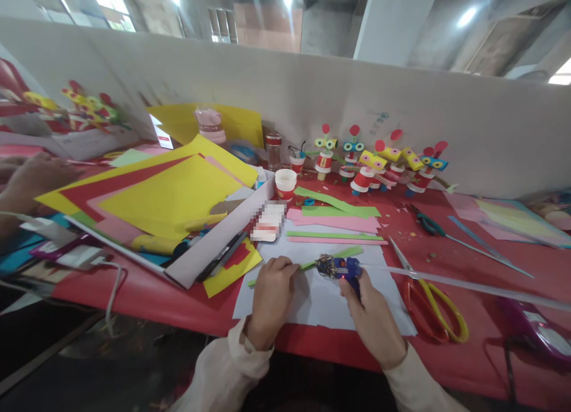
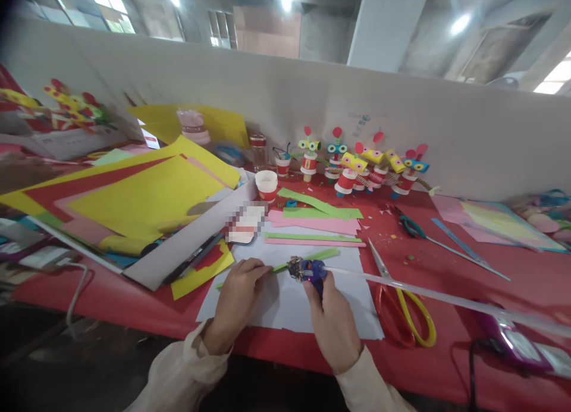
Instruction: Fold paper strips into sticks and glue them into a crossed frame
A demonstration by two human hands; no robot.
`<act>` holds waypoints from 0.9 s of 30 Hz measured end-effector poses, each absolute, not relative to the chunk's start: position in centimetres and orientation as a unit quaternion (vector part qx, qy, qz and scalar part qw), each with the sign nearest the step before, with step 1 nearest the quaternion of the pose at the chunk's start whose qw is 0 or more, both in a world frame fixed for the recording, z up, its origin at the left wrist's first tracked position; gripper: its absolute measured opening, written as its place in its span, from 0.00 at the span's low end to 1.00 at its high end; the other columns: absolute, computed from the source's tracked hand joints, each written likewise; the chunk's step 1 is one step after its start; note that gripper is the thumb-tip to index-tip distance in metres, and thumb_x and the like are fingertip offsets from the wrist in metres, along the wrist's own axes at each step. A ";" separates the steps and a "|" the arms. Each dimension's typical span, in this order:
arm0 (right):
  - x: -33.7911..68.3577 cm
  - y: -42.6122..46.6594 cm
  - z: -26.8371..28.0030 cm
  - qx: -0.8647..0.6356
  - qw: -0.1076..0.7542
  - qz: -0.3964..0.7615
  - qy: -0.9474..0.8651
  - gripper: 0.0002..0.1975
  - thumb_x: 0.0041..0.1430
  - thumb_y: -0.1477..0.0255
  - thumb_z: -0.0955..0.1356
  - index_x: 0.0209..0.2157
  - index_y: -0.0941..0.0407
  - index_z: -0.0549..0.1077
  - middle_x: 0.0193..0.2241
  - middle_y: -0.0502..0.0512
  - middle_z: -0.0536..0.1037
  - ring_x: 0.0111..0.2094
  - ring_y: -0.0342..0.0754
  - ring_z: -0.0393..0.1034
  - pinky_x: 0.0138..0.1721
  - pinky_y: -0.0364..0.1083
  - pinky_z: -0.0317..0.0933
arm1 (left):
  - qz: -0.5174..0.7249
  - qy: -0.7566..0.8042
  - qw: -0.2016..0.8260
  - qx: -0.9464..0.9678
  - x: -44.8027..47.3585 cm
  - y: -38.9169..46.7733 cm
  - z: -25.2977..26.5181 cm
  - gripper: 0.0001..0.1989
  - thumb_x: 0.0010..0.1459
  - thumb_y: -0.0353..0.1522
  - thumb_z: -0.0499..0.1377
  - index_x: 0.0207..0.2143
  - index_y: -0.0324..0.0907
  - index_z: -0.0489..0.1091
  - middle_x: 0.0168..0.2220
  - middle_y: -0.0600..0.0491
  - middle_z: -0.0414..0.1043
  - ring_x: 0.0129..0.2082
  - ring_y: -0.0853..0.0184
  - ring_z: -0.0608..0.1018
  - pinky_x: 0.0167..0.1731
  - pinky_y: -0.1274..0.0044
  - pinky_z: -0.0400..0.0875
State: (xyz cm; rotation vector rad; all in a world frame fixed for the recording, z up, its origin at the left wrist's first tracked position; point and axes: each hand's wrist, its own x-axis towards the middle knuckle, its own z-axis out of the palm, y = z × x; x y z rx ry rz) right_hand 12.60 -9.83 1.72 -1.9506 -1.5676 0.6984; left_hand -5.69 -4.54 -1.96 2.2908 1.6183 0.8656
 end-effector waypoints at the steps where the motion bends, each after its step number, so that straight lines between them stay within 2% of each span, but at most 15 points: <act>1: 12.7 -9.8 1.7 -0.727 0.266 0.255 -0.580 0.25 0.60 0.51 0.52 0.44 0.56 0.62 0.34 0.61 0.77 0.34 0.57 0.72 0.34 0.51 0.60 | 0.295 0.549 0.100 0.776 -5.7 -4.5 -2.0 0.14 0.57 0.22 0.51 0.36 0.43 0.75 0.35 0.52 0.72 0.36 0.62 0.70 0.40 0.68 0.65; 6: 13.4 -9.5 1.9 -0.735 0.262 0.230 -0.582 0.23 0.60 0.53 0.53 0.44 0.56 0.62 0.35 0.60 0.78 0.36 0.57 0.73 0.36 0.50 0.60 | 0.297 0.535 0.086 0.786 -5.8 -4.3 -2.4 0.15 0.57 0.22 0.51 0.38 0.44 0.74 0.36 0.52 0.72 0.36 0.63 0.70 0.40 0.69 0.66; 13: 15.0 -9.2 2.0 -0.742 0.253 0.200 -0.589 0.20 0.62 0.55 0.54 0.44 0.55 0.62 0.34 0.59 0.78 0.34 0.56 0.74 0.34 0.48 0.60 | 0.301 0.543 0.074 0.781 -5.8 -4.1 -2.4 0.15 0.57 0.23 0.50 0.37 0.44 0.75 0.36 0.51 0.72 0.35 0.62 0.71 0.39 0.68 0.66; 20: 16.7 -8.9 2.1 -0.759 0.238 0.193 -0.574 0.22 0.62 0.56 0.55 0.47 0.57 0.62 0.34 0.62 0.78 0.36 0.57 0.74 0.34 0.49 0.60 | 0.307 0.538 0.071 0.782 -5.8 -4.0 -2.4 0.14 0.58 0.25 0.50 0.37 0.42 0.76 0.35 0.51 0.72 0.35 0.61 0.71 0.39 0.68 0.66; 27: 18.4 -8.4 2.2 -0.769 0.261 0.164 -0.561 0.22 0.61 0.58 0.56 0.49 0.56 0.63 0.32 0.59 0.78 0.34 0.55 0.73 0.34 0.49 0.60 | 0.304 0.532 0.059 0.788 -6.0 -3.9 -2.8 0.15 0.57 0.24 0.50 0.37 0.42 0.75 0.36 0.50 0.73 0.35 0.61 0.71 0.39 0.68 0.66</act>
